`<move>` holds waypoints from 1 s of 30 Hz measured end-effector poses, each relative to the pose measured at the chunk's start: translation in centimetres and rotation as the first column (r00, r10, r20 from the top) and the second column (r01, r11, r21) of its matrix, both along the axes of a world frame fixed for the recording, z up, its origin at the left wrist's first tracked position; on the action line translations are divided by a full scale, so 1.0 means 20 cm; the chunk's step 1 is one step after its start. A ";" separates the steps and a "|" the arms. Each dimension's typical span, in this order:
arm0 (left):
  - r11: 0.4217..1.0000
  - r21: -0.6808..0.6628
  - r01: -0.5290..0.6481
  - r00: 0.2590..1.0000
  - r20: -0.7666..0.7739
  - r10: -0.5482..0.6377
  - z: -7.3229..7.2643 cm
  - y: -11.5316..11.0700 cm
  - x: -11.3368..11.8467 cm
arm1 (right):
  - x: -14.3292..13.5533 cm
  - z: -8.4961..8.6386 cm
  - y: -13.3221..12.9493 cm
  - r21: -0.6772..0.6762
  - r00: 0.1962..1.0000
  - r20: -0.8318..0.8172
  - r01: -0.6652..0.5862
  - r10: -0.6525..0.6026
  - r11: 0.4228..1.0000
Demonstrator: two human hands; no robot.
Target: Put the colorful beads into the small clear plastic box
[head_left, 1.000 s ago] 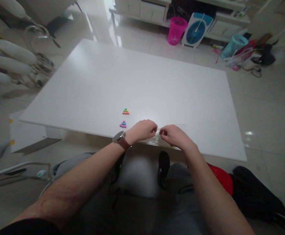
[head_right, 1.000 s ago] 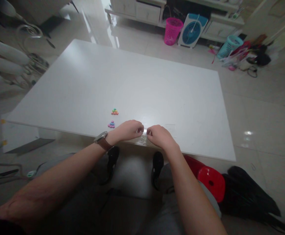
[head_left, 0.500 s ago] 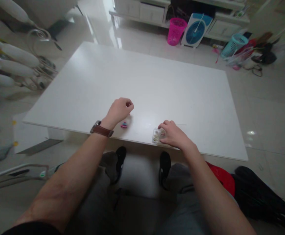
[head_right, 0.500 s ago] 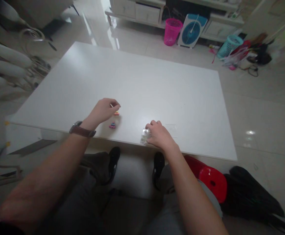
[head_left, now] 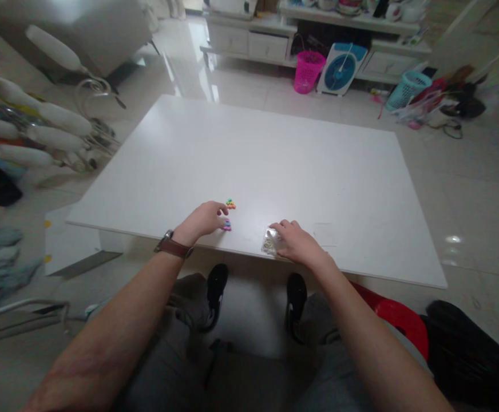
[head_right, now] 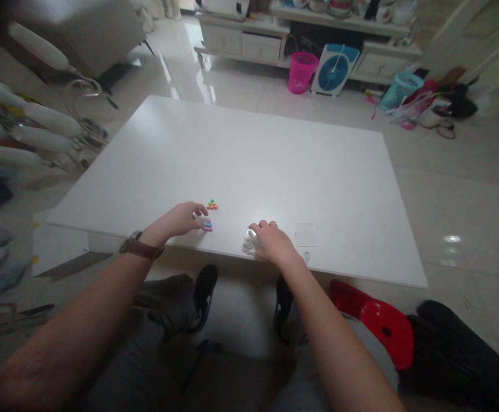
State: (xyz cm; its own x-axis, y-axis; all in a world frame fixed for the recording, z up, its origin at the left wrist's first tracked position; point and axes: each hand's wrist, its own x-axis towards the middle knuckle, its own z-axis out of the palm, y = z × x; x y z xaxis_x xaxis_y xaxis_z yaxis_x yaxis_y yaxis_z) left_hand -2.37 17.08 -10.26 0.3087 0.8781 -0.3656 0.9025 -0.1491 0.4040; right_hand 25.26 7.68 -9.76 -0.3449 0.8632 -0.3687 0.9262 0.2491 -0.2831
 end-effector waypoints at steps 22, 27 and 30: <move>0.942 0.312 0.119 0.884 0.399 -0.244 0.32 -0.53 0.27 | -0.20 0.39 -0.38 0.335 0.982 -0.142 0.165 -0.123 0.928; 0.935 0.278 0.219 0.848 0.420 -0.324 0.34 -1.07 0.32 | -0.12 0.47 -1.00 0.278 0.970 -0.131 0.235 -0.205 0.932; 0.938 0.212 0.275 0.862 0.377 -0.338 0.27 -1.40 0.20 | 0.10 0.40 -1.47 0.312 0.891 -0.001 0.431 -0.453 0.847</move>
State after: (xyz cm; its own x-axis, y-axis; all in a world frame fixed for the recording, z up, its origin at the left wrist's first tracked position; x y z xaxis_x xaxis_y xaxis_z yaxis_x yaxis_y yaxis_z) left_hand 1.54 -10.89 -4.78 0.6635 0.7476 -0.0274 0.5652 -0.4770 0.6731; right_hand 27.19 -21.68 -1.70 0.1161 0.9899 -0.0808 0.9726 -0.1298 -0.1928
